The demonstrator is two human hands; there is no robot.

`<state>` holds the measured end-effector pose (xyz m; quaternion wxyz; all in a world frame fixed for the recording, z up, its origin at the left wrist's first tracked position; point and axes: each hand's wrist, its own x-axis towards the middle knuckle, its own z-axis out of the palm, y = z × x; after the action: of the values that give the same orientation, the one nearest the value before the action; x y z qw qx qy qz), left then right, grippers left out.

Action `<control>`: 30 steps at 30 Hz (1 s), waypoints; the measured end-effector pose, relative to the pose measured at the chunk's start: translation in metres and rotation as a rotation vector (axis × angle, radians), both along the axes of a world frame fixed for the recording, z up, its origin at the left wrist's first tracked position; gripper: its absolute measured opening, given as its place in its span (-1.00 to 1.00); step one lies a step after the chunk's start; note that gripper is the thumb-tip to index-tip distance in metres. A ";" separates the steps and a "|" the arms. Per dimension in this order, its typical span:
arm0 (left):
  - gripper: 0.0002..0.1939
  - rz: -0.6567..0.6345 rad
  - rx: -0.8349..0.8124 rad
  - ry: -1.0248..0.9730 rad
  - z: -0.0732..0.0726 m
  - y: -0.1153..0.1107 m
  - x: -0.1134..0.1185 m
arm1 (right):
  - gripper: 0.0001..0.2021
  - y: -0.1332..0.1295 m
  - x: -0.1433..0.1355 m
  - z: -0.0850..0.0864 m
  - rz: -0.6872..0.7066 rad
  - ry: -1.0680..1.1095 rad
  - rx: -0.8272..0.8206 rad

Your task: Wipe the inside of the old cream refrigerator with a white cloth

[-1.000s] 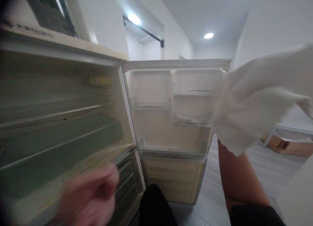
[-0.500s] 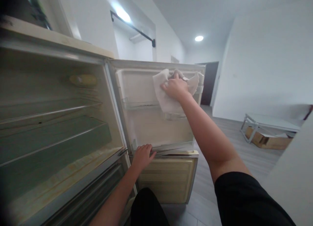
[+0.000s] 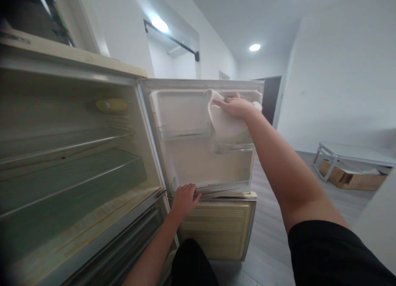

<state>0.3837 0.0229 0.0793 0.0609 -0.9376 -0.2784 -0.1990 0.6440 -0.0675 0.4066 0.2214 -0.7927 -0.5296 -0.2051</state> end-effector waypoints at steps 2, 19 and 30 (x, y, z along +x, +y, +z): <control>-0.81 -0.012 0.002 0.005 -0.001 0.001 -0.003 | -0.03 -0.009 0.013 0.001 -0.085 0.057 0.026; -0.82 -0.062 0.021 -0.032 -0.008 0.005 -0.018 | -0.05 0.002 -0.045 0.004 -0.038 -0.028 -0.124; -0.82 -0.078 0.006 -0.039 -0.008 0.006 -0.022 | -0.27 -0.038 -0.037 0.015 0.006 0.128 -0.324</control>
<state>0.3618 0.0292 0.0711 0.0506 -0.9435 -0.2423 -0.2203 0.6072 -0.1059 0.4213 0.1249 -0.8279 -0.5428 -0.0654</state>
